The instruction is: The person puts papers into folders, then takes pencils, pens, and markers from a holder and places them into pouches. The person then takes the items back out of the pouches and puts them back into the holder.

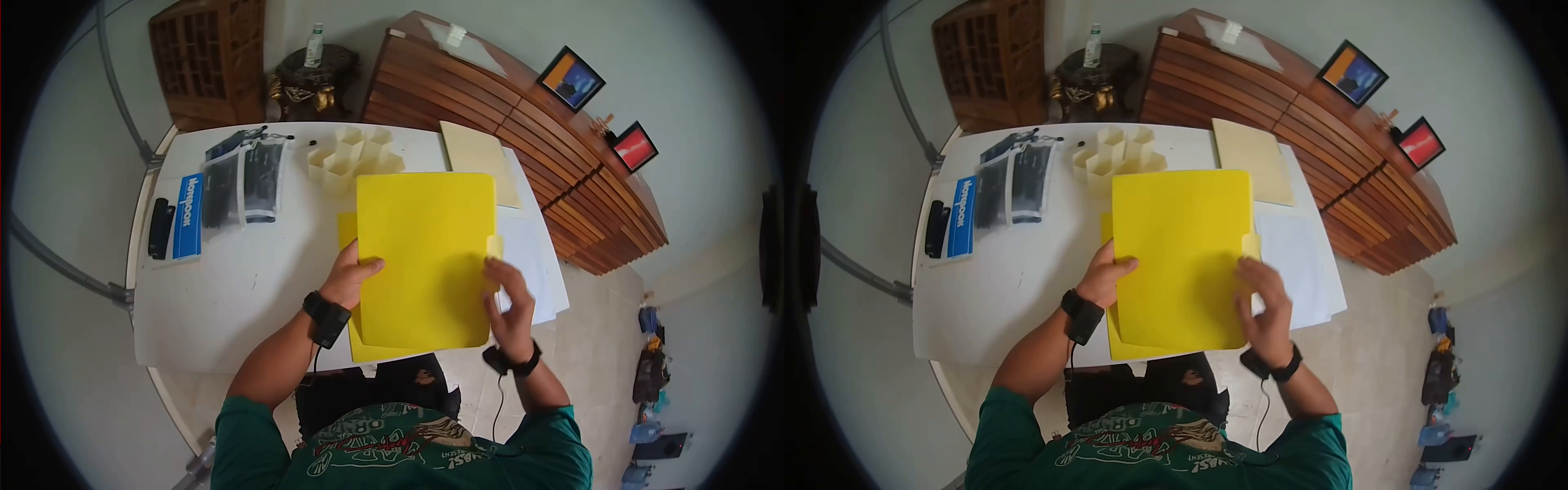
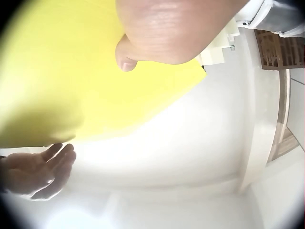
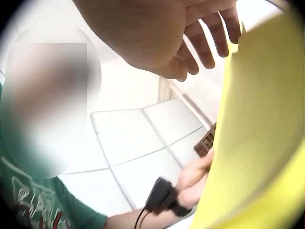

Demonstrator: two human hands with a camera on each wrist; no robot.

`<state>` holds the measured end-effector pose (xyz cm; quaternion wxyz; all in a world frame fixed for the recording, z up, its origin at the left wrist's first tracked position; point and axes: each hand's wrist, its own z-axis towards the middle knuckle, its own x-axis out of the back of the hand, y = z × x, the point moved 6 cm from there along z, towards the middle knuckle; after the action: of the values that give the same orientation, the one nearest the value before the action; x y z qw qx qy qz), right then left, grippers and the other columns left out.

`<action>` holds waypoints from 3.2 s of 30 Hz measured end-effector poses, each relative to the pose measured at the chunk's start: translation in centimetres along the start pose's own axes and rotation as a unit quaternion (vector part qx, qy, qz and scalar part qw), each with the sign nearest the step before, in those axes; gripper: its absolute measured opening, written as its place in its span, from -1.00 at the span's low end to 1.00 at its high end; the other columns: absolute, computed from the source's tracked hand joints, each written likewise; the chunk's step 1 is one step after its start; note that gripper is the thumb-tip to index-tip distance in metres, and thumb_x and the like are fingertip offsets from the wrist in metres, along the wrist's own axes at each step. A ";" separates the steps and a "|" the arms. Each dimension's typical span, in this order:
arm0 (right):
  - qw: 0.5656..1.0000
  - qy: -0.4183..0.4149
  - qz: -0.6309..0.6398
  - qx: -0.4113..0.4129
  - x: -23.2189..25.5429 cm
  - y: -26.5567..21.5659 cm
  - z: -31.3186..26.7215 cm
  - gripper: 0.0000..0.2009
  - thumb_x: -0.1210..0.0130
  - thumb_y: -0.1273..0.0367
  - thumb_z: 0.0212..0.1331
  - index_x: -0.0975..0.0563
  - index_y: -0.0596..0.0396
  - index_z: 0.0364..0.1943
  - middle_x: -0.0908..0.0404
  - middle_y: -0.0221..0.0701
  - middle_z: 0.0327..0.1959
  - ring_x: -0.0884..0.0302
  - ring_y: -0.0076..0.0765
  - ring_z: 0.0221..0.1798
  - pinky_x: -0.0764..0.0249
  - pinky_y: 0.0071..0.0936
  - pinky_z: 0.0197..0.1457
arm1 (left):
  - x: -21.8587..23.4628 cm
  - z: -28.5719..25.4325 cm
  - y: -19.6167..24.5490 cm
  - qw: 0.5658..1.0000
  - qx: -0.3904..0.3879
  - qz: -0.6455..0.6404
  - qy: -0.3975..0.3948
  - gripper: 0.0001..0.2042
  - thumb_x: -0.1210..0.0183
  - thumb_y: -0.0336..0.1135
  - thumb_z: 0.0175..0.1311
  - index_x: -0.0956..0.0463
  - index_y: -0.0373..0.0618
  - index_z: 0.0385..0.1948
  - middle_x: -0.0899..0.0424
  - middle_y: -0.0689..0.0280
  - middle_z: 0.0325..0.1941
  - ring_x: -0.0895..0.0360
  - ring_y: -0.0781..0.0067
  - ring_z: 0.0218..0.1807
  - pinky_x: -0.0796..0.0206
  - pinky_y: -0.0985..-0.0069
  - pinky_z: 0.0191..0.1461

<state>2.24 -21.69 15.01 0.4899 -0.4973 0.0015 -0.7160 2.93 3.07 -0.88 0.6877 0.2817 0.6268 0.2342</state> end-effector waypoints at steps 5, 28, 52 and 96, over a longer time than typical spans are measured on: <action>0.943 -0.036 0.280 -0.175 -0.6 6.6 1.2 -0.66 0.03 0.57 0.39 -0.46 0.22 0.23 -0.58 -0.22 0.19 -0.52 -0.25 0.28 -0.51 -0.29 0.26 | 0.3 0.1 -0.1 1.000 -0.006 0.016 0.011 -0.48 -0.06 -0.62 0.37 -0.24 -0.23 0.38 -0.45 0.13 0.36 -0.43 0.19 0.37 -0.27 0.27 0.42; 0.897 -0.084 0.269 -0.339 0.6 16.9 0.3 -0.78 -0.16 0.63 0.17 -0.69 0.14 -0.14 -0.73 -0.43 -0.20 -0.58 -0.59 -0.31 -0.50 -0.62 -0.24 | 2.2 0.1 -0.4 0.975 -0.060 0.185 0.108 -0.44 -0.04 -0.61 0.32 -0.21 -0.23 0.39 -0.46 0.13 0.31 -0.43 0.25 0.33 -0.25 0.34 0.41; 0.958 -0.119 -0.214 -0.148 6.1 30.2 3.8 -0.58 -0.41 0.41 -0.08 -0.66 0.06 -0.02 -0.63 -0.11 0.14 -0.54 0.07 0.25 -0.42 -0.22 0.35 | -2.8 -2.0 3.9 0.705 -0.276 0.644 0.106 -0.34 -0.18 -0.48 0.09 -0.23 -0.20 0.34 -0.33 -0.09 0.39 -0.20 -0.18 0.47 0.15 0.01 0.59; 0.997 -0.053 -0.007 -0.052 -3.4 5.9 0.1 -0.58 -0.20 0.62 0.06 -0.59 0.17 0.08 -0.64 -0.17 0.09 -0.54 -0.07 0.24 -0.46 -0.31 0.30 | 0.4 0.1 -1.7 0.986 0.048 0.135 0.088 -0.46 0.10 -0.74 0.23 -0.27 -0.27 0.32 -0.66 0.20 0.01 -0.63 0.50 -0.16 -0.45 0.63 -0.20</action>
<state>6.57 -22.32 9.79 0.4576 -0.5597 0.0090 -0.6908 2.99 2.13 -2.32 0.5782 0.3745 0.6513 0.3183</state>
